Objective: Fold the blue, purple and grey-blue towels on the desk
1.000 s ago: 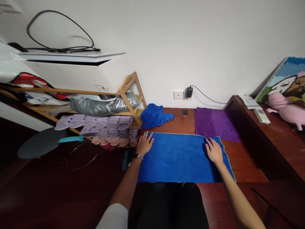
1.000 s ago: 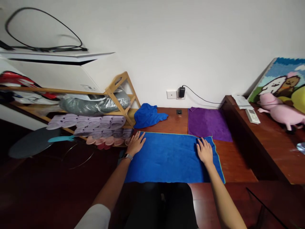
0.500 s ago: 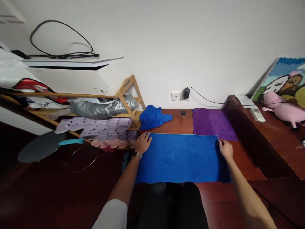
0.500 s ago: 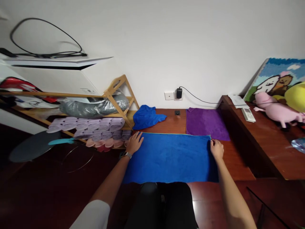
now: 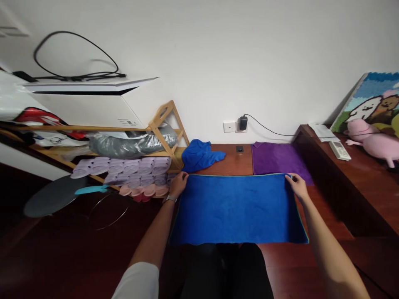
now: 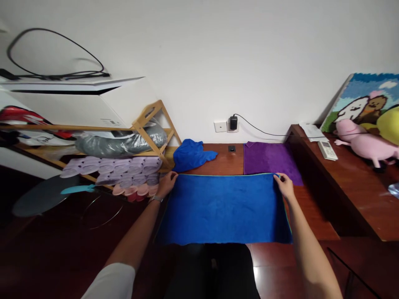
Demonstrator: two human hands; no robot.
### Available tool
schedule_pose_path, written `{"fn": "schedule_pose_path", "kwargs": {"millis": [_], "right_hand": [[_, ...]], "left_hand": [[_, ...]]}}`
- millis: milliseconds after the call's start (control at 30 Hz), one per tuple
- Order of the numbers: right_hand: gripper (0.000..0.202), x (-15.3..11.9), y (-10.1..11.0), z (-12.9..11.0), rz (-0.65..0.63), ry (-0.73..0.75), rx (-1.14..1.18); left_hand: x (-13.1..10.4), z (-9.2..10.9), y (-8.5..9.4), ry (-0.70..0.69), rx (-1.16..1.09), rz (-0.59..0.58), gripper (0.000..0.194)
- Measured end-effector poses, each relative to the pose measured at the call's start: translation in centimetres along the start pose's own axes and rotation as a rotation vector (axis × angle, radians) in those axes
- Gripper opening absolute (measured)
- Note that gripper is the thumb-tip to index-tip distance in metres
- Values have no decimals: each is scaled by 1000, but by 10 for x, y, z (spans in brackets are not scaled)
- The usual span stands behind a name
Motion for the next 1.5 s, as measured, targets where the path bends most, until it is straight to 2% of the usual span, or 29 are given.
{"fn": "schedule_pose_path", "kwargs": {"millis": [167,233,300,367,433,467,533,600,700,800,867,1000,1067,1133,1200,1267,1333,1367,1433,1467,1500], "right_hand": [[46,26,-13,-3,-24,-53,-288],[38,22,-19,-9,20,-67,-379],[40,9,-29,-29,94,4,-483],[45,-10,-62,-63,51,218,-539],[49,-33,-114,-95,-156,478,-515],[51,-45,-137,-103,-272,560,-506],[55,-54,-162,-98,-413,563,-555],[61,-46,-157,-71,-436,432,-633],[68,-26,-120,-21,-392,241,-655],[70,-14,-86,10,-336,164,-594],[70,-13,-74,17,-305,159,-554],[68,-12,-67,15,-272,150,-478],[68,-13,-66,9,-242,129,-427],[69,-20,-73,-8,-190,140,-334],[72,-37,-101,-37,-186,193,-163],[73,-62,-151,-70,-278,214,89],[72,-89,-209,-95,-407,111,384],[71,-99,-234,-103,-448,21,535],[64,-106,-265,-105,-447,-179,791],[58,-102,-267,-99,-397,-269,885],[49,-93,-260,-89,-323,-346,954]], "left_hand": [[8,4,3,77,-5,70,25],[4,10,-1,89,33,100,29],[-7,22,-6,52,57,150,35],[-23,44,-14,-42,39,184,41],[-39,69,-27,-160,-3,159,44],[-45,79,-35,-207,-22,123,45],[-49,88,-49,-237,-56,35,47],[-44,81,-56,-199,-93,-42,50],[-28,58,-54,-122,-161,-94,54],[-15,42,-45,-70,-283,-77,51],[-12,37,-39,-39,-403,-57,46],[-16,37,-28,-6,-596,-26,33],[-27,42,-25,6,-640,-1,25],[-45,58,-30,-13,-707,-10,22],[-67,90,-48,-69,-791,-88,26],[-87,129,-74,-110,-879,-203,35],[-96,160,-99,-64,-1013,-288,40],[-94,168,-109,-5,-1113,-314,42],[-83,168,-123,176,-1340,-331,41],[-76,159,-127,288,-1449,-325,41],[-68,145,-127,406,-1548,-310,39]]}}
Point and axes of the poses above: each hand's wrist, its own x-axis towards the middle knuckle, its own y-axis out of the back of the hand, z = x × y, the point moved 10 cm from there along x, towards the middle knuckle, and after that the axes turned 7 degrees about y, right-handed, at the moved point
